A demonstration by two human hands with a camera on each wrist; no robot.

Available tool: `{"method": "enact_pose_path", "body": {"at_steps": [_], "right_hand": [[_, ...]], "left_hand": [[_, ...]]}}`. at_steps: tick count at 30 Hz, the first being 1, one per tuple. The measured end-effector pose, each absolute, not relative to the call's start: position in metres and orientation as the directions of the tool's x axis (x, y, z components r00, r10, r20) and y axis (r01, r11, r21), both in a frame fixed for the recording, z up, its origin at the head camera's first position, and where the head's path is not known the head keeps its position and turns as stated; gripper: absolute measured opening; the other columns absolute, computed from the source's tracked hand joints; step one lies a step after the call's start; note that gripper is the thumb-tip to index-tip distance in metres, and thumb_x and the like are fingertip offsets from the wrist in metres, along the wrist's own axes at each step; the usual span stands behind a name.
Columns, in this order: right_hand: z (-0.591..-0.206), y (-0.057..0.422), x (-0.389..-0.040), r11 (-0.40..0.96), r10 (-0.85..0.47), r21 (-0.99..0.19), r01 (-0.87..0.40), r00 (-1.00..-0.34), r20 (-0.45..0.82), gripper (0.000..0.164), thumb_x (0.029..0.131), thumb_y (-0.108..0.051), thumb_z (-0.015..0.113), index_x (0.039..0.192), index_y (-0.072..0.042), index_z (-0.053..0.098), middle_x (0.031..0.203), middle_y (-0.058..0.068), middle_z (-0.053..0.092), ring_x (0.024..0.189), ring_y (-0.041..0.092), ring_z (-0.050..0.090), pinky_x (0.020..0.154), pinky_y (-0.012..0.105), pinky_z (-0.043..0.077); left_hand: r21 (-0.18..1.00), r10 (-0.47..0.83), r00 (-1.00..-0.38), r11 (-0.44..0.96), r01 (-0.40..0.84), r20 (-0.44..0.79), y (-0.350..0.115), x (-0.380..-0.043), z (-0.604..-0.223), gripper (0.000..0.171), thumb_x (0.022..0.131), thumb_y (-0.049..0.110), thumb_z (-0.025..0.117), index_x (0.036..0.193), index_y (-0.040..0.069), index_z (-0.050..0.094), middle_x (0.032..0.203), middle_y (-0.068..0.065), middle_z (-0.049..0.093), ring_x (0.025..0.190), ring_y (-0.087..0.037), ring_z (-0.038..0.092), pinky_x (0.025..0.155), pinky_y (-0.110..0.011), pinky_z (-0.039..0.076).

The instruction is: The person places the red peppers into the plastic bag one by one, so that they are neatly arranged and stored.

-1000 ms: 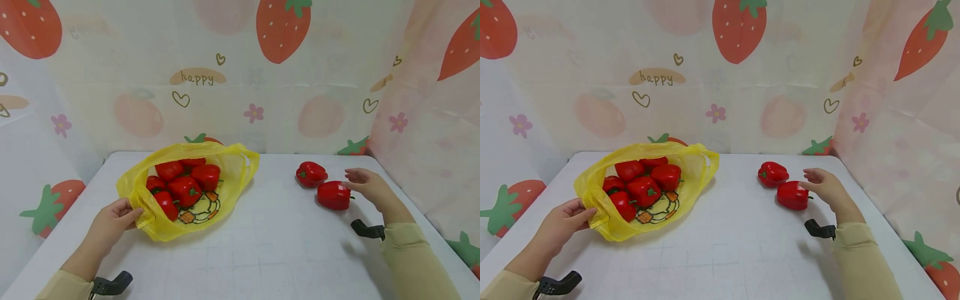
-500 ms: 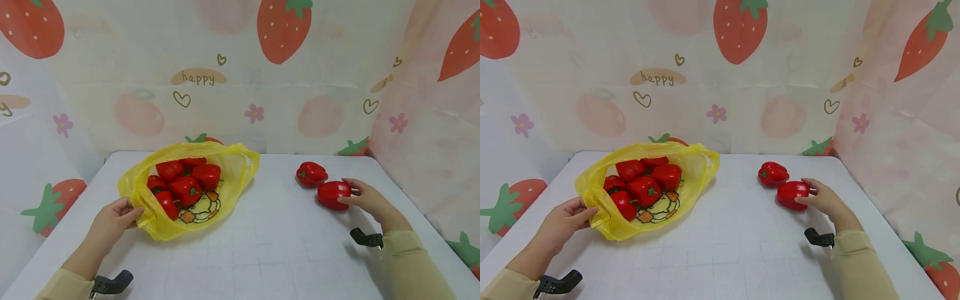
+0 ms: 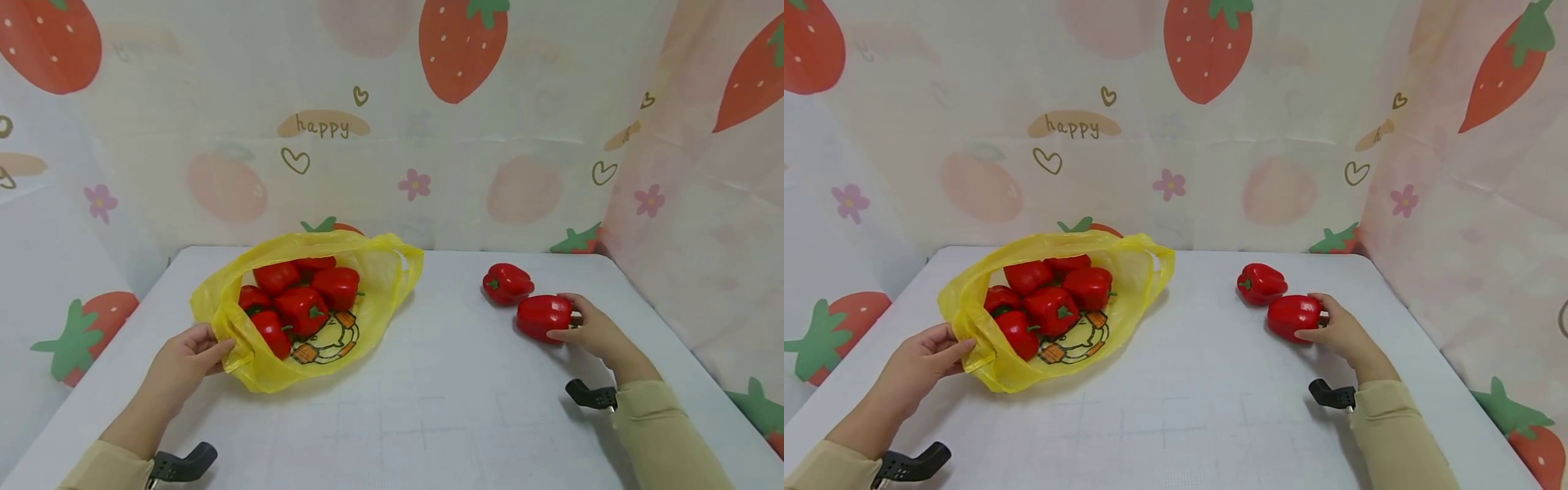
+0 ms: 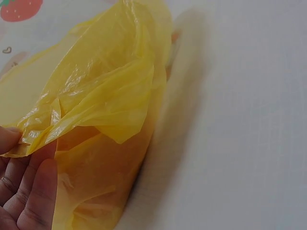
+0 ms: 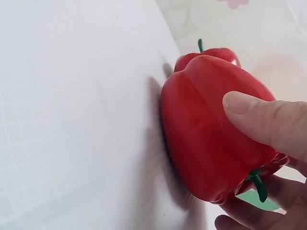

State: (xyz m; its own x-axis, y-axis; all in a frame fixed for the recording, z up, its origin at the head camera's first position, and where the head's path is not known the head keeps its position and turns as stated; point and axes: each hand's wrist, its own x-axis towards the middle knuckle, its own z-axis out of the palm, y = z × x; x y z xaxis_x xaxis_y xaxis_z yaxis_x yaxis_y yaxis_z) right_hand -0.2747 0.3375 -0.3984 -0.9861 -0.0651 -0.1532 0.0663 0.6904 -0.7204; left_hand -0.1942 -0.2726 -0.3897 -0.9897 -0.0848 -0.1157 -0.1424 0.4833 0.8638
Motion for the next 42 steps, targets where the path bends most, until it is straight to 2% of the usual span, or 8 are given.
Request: {"method": "enact_pose_path", "body": {"at_steps": [8,22,27,42], "right_hand": [[-0.400,0.335,-0.273,0.697,-0.042,-0.714,0.070,-0.990,-0.138,0.083,0.077,-0.034,0.072,0.139,-0.006,0.024,0.132,0.025,0.035,0.117,0.044,0.038,0.082,0.047,0.048],[-0.379,0.323,-0.271,0.639,-0.071,-0.767,0.049,-0.990,-0.123,0.085,0.076,-0.033,0.073,0.141,-0.009,0.024,0.136,0.023,0.032,0.119,0.043,0.035,0.083,0.048,0.049],[-0.371,0.307,-0.277,0.614,-0.104,-0.789,0.013,-0.990,-0.097,0.084,0.076,-0.032,0.074,0.141,-0.010,0.025,0.135,0.022,0.033,0.119,0.042,0.037,0.085,0.049,0.049],[-0.354,0.246,-0.303,0.577,-0.207,-0.813,-0.076,-0.977,-0.055,0.075,0.076,-0.022,0.074,0.138,-0.014,0.031,0.130,0.017,0.043,0.116,0.037,0.043,0.084,0.046,0.050]], "left_hand": [[0.864,-0.086,-0.989,0.482,-0.146,-0.119,-0.272,-0.193,-0.388,0.048,0.089,0.041,0.055,0.118,0.002,0.050,0.110,-0.013,0.062,0.087,-0.015,0.063,0.076,-0.028,0.054],[0.870,-0.077,-0.992,0.477,-0.121,-0.096,-0.273,-0.193,-0.390,0.047,0.089,0.041,0.055,0.115,0.002,0.051,0.104,-0.010,0.064,0.084,-0.012,0.062,0.074,-0.026,0.054],[0.875,-0.071,-0.995,0.474,-0.099,-0.074,-0.274,-0.193,-0.392,0.046,0.089,0.040,0.056,0.112,0.001,0.052,0.099,-0.008,0.065,0.082,-0.009,0.062,0.072,-0.024,0.054],[0.874,-0.078,-0.992,0.469,-0.127,-0.103,-0.273,-0.192,-0.389,0.047,0.089,0.040,0.056,0.115,0.001,0.051,0.102,-0.009,0.065,0.084,-0.012,0.062,0.074,-0.026,0.054]]}}
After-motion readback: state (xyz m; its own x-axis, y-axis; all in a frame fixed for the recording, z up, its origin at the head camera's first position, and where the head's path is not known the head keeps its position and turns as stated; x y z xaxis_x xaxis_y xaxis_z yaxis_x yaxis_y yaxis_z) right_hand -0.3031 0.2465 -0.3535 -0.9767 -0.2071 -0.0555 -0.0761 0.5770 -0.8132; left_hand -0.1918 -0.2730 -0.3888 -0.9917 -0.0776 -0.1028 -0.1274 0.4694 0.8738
